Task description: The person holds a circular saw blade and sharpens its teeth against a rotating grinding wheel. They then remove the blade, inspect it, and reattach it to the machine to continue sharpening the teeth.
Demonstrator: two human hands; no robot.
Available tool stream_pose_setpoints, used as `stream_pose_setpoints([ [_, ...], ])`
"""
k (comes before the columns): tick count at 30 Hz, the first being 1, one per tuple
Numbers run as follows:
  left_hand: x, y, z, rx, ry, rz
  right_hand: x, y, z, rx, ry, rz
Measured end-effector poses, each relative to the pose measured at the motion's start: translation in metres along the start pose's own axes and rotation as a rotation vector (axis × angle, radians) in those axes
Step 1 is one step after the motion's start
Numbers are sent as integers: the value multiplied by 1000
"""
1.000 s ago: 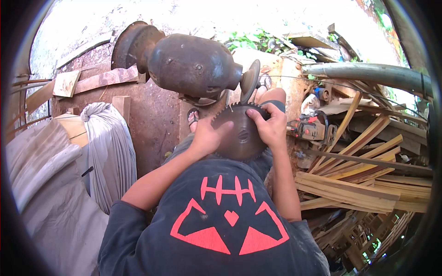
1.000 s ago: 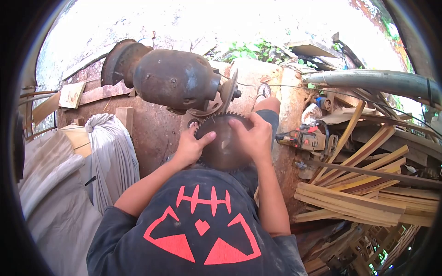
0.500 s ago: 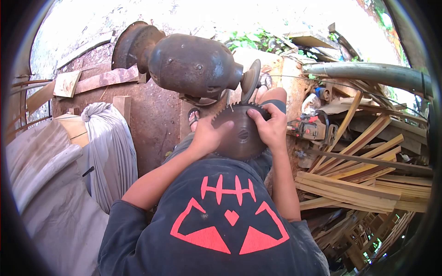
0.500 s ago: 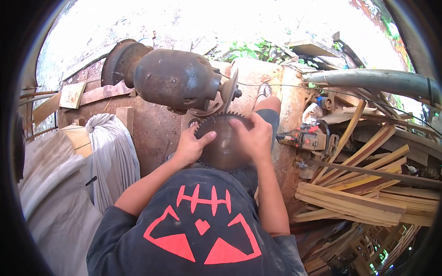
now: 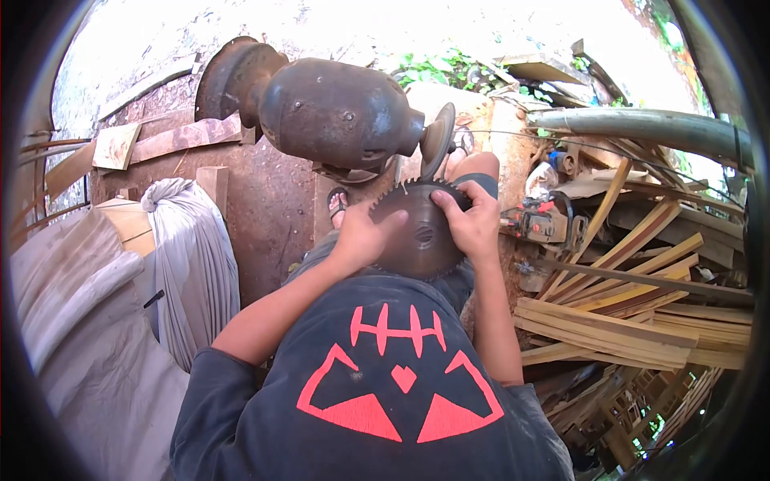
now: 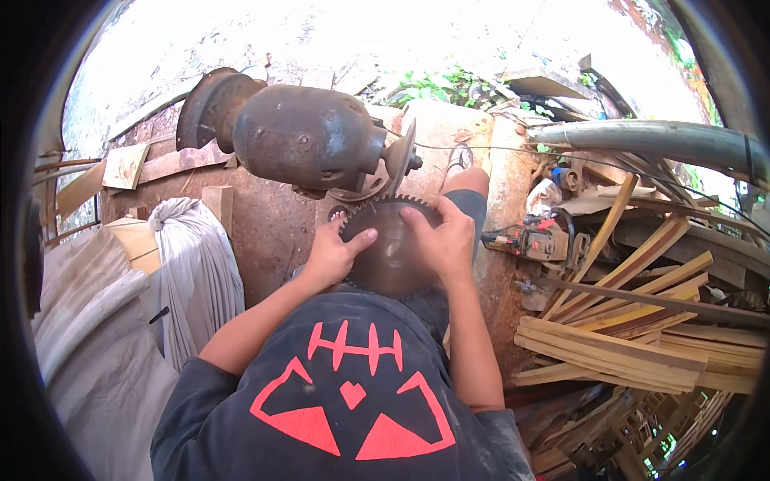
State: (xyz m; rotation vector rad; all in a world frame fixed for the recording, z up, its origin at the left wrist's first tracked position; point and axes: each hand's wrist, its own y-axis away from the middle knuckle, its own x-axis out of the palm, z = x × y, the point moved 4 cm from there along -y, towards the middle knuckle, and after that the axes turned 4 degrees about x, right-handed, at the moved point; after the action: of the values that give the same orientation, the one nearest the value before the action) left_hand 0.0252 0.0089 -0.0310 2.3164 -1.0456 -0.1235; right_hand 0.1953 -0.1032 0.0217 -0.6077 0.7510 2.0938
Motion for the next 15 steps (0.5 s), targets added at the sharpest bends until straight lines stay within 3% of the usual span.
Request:
stream_pose_setpoints([
  [15, -2, -1, -3, -54, -82, 47, 0, 0, 2, -12, 9, -15],
])
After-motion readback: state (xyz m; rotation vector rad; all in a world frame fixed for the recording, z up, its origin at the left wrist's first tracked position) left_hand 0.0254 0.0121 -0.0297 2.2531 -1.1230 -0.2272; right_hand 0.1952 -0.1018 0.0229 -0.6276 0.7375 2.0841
